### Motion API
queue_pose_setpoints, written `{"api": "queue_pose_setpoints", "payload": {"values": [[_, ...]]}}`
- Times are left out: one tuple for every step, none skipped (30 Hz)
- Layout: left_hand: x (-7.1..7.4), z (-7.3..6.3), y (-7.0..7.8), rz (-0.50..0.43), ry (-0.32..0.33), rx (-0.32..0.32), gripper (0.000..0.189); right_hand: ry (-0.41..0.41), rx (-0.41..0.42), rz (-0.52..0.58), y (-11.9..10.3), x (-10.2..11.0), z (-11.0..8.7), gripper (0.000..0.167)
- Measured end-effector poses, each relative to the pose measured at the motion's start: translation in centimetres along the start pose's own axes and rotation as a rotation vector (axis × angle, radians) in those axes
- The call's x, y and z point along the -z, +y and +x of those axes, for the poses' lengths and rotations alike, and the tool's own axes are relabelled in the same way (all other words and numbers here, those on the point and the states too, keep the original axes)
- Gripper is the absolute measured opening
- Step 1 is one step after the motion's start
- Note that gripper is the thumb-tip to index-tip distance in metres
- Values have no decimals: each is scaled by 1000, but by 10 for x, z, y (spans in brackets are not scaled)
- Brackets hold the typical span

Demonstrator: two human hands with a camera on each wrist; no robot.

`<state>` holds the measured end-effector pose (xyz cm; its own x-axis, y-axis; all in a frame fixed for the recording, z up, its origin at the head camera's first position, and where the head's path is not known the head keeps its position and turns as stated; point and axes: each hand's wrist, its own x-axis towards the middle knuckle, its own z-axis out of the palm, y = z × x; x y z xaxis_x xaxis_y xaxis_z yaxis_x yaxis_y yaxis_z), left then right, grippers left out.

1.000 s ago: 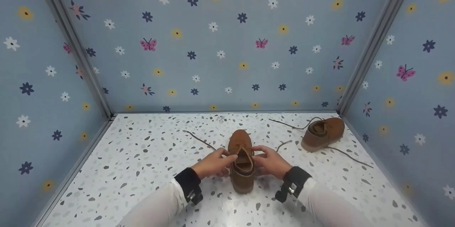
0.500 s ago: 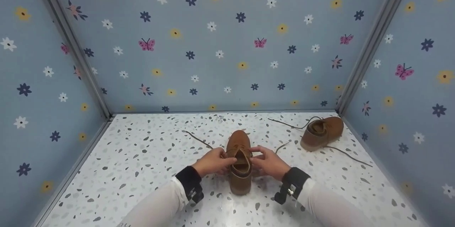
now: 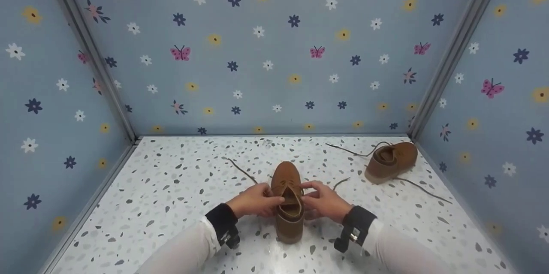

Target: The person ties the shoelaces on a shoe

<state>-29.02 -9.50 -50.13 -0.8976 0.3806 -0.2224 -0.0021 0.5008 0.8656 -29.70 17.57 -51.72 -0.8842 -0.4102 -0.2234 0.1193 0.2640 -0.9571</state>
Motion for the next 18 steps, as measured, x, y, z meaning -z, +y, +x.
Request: {"api": "queue_pose_setpoints", "payload": {"values": [[1,1,-1,0,2,0,48,-2,3,-11,0,0,0,58],[2,2,-2,-1,5,0,49,-4,5,-23,-1,0,0,58],[3,3,-3,-2,9,5,50,-6,8,-33,-1,0,0,58],[4,4,-4,-4,14,9,52,-6,11,-46,-1,1,0,58],[6,5,-4,-13,20,16,54,-10,16,-55,-1,1,0,59],[7,6,-5,-21,25,22,56,-13,20,-61,-1,1,1,59],[8,8,-6,-25,28,27,58,-13,28,-71,-1,2,1,58],[10,9,-7,-33,33,34,61,-13,31,-79,-1,2,1,58],[11,11,-8,-36,42,41,63,-15,38,-90,-1,3,1,57],[13,12,-9,-37,51,46,64,-14,42,-102,-1,4,1,56],[14,14,-10,-25,62,51,66,-11,45,-115,-1,5,1,56],[15,15,-11,-7,74,56,67,-5,49,-133,-1,6,2,55],[16,17,-12,18,88,65,67,4,52,-155,-1,8,2,54],[17,18,-13,47,103,72,66,19,53,-181,-1,10,3,53],[18,20,-14,77,117,84,65,37,59,-215,-1,13,3,52],[19,21,-14,105,128,97,63,60,62,-249,-2,16,4,50],[20,23,-14,135,136,112,61,85,64,-288,-2,19,6,48],[20,24,-14,162,144,126,58,109,66,-332,-3,23,7,45]]}}
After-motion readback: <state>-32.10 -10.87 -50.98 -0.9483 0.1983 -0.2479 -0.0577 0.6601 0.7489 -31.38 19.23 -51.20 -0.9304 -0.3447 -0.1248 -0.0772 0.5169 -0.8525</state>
